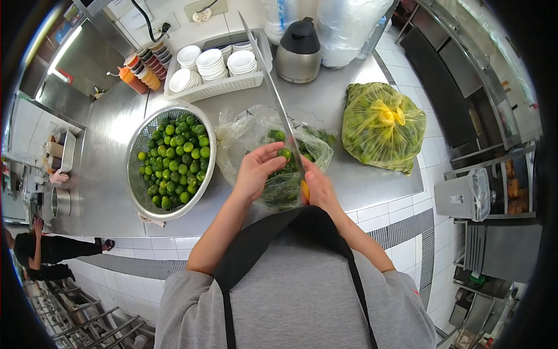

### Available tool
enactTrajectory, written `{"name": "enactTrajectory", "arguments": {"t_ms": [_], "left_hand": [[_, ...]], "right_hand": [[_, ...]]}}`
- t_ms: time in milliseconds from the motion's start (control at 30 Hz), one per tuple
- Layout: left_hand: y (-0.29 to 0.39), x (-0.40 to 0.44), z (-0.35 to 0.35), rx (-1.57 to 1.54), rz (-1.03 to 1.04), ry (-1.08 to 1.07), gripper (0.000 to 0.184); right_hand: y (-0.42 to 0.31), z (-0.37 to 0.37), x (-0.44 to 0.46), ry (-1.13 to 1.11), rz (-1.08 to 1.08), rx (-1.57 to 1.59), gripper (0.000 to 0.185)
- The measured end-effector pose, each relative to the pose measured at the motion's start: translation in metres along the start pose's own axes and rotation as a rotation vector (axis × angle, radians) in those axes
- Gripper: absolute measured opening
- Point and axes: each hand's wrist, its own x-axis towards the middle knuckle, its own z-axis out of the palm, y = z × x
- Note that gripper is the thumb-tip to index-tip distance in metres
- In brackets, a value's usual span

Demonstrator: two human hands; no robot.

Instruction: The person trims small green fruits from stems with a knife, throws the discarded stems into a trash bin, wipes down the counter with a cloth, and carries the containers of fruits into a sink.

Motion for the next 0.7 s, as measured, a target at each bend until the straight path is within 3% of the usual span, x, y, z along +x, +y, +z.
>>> {"name": "enactTrajectory", "arguments": {"t_ms": [67,367,467,567,700], "left_hand": [[0.000,-0.001,0.000,-0.050,-0.006,0.011,0.029],[0.003,-0.002,0.011,0.280,0.229,0.103,0.025],[-0.004,-0.002,0.013,0.483,0.489,0.178,0.026],[-0.002,-0.008,0.015,0.769,0.645,0.174,0.028],[0.002,-0.019,0.018,0.894,0.770,0.152,0.028]], "right_hand": [[0.004,0.001,0.002,-0.002,-0.020,-0.036,0.047],[0.002,0.001,0.005,-0.021,0.017,-0.017,0.046],[-0.005,0.007,0.008,0.029,0.040,0.020,0.043],[-0.012,0.008,0.014,0.054,0.174,0.076,0.041],[0.001,0.002,0.023,-0.016,0.168,0.066,0.046]]}}
